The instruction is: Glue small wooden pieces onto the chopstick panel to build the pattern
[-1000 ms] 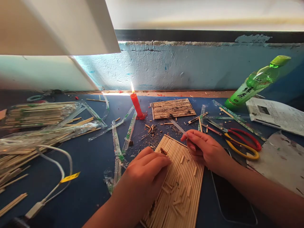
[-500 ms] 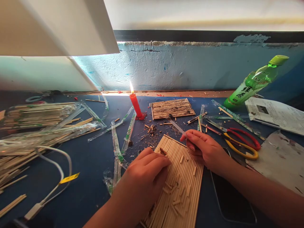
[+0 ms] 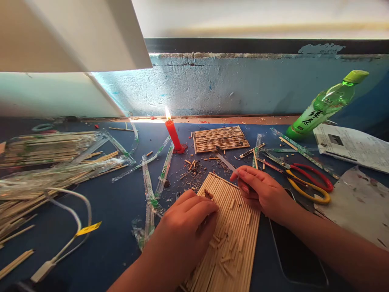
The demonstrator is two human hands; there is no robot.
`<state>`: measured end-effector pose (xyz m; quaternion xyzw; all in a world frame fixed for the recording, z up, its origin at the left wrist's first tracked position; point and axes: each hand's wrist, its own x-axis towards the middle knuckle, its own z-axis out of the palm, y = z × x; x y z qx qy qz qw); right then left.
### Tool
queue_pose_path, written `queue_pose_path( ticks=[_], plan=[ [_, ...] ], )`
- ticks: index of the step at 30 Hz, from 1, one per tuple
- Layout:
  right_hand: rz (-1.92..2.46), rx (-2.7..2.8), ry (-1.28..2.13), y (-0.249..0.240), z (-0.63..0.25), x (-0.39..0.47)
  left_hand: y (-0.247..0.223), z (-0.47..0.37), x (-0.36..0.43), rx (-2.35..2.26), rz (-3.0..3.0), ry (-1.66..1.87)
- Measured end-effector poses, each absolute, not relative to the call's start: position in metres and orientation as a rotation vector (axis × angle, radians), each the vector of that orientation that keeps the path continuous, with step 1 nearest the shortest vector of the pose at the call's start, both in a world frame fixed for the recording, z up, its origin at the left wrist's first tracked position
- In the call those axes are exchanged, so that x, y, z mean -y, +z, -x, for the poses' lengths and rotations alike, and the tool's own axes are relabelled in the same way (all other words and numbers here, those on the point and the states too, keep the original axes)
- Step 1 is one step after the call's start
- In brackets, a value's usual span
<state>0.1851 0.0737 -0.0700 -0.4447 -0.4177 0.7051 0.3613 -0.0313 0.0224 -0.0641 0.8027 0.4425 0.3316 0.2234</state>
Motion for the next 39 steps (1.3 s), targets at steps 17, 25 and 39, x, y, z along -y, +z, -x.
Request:
queue_pose_path(
  ticks=[17,25,39],
  plan=[
    [1.132,1.075,1.838,-0.0702,-0.1849,-0.0749,-0.0632,0.0330,-0.0234,-1.206,-2.263,0.957],
    [1.103,1.081,1.829,-0.0724,-0.1848,-0.0749,-0.0638,0.0320,-0.0252,-1.207,-2.242,0.939],
    [1.072,1.056,1.854,-0.0761,-0.1858,-0.0749,-0.0623,0.0333,-0.0225,-1.230,-2.280,0.950]
  ],
)
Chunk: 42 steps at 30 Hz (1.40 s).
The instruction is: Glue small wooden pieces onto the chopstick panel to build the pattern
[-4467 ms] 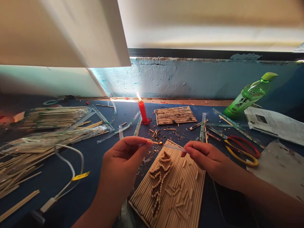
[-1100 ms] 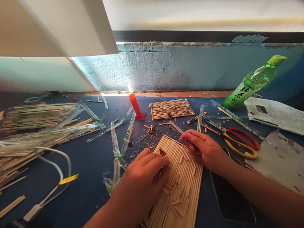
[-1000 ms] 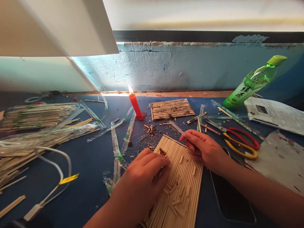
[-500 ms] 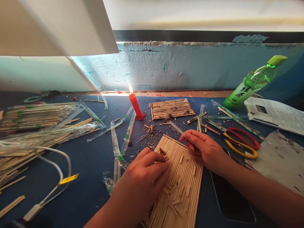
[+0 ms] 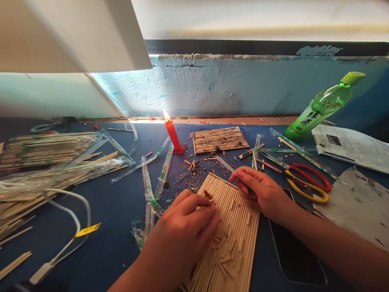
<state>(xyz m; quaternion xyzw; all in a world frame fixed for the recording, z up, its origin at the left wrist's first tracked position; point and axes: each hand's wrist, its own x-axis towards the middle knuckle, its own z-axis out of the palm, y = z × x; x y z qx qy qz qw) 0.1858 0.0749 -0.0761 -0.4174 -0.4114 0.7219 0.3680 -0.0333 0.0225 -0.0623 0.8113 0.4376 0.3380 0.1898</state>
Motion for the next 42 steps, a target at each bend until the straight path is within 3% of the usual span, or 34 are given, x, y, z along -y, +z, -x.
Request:
queue_pose_path(
  ticks=[42],
  plan=[
    [1.105,1.088,1.838,-0.0751,-0.1857,-0.0742,-0.0644,0.0329,-0.0189,-1.222,-2.437,0.849]
  ],
)
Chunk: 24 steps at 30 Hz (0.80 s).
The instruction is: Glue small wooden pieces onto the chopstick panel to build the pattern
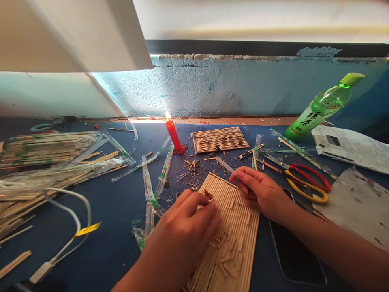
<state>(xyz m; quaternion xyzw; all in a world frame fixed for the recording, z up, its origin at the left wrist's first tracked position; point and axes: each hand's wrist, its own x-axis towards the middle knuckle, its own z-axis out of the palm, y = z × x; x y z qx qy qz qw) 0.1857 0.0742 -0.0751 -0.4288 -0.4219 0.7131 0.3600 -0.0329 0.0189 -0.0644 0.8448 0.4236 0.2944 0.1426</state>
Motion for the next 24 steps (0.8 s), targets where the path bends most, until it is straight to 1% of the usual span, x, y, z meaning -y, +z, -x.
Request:
queue_pose_path(
  ticks=[9,24],
  plan=[
    [1.114,1.093,1.831,-0.0761,-0.1847,-0.0745,-0.0639,0.0323,-0.0206,-1.229,-2.401,0.788],
    [1.112,1.119,1.817,-0.0757,-0.1850,-0.0739,-0.0647,0.0280,-0.0196,-1.275,-2.442,0.860]
  ],
)
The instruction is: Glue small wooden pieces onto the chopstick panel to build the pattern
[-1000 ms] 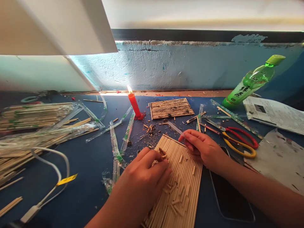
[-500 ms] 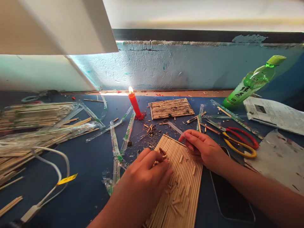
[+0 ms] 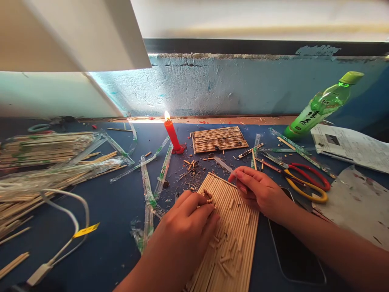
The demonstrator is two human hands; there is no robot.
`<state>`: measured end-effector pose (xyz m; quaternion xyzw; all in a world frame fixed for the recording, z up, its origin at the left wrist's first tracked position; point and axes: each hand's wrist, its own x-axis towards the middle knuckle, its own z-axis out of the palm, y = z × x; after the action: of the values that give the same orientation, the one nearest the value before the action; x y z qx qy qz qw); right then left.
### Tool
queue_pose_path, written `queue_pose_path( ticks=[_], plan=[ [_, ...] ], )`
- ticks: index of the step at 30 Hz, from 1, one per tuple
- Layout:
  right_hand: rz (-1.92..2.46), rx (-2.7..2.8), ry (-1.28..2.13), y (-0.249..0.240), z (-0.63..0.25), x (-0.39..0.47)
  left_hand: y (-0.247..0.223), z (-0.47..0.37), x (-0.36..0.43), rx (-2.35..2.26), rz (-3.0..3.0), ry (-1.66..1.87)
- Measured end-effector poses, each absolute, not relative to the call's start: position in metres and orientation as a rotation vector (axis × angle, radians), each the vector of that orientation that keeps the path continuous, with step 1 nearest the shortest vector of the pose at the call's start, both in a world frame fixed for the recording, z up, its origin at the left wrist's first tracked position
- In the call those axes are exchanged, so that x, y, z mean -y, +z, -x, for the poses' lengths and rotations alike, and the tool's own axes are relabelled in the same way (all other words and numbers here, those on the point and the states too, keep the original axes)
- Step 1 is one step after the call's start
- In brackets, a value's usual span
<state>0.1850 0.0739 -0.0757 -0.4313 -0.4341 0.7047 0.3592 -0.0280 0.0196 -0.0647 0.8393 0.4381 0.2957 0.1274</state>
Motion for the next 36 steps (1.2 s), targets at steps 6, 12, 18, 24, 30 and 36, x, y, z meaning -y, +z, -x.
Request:
queue_pose_path(
  ticks=[6,12,18,24,30,36],
  plan=[
    [1.137,1.118,1.813,-0.075,-0.185,-0.075,-0.060,0.030,-0.020,-1.337,-2.320,0.962],
    [1.125,1.113,1.828,-0.076,-0.185,-0.075,-0.046,0.050,-0.026,-1.521,-2.050,1.071],
    [1.094,1.085,1.824,-0.068,-0.187,-0.075,-0.045,0.054,-0.030,-1.605,-1.716,1.053],
    [1.182,1.161,1.774,-0.057,-0.195,-0.072,-0.050,0.050,-0.025,-1.591,-1.721,0.958],
    [1.312,1.377,1.768,-0.054,-0.197,-0.066,-0.049,0.053,-0.026,-1.583,-1.681,1.024],
    [1.269,1.463,1.796,-0.051,-0.196,-0.064,-0.047,0.053,-0.028,-1.569,-1.628,1.083]
  ],
)
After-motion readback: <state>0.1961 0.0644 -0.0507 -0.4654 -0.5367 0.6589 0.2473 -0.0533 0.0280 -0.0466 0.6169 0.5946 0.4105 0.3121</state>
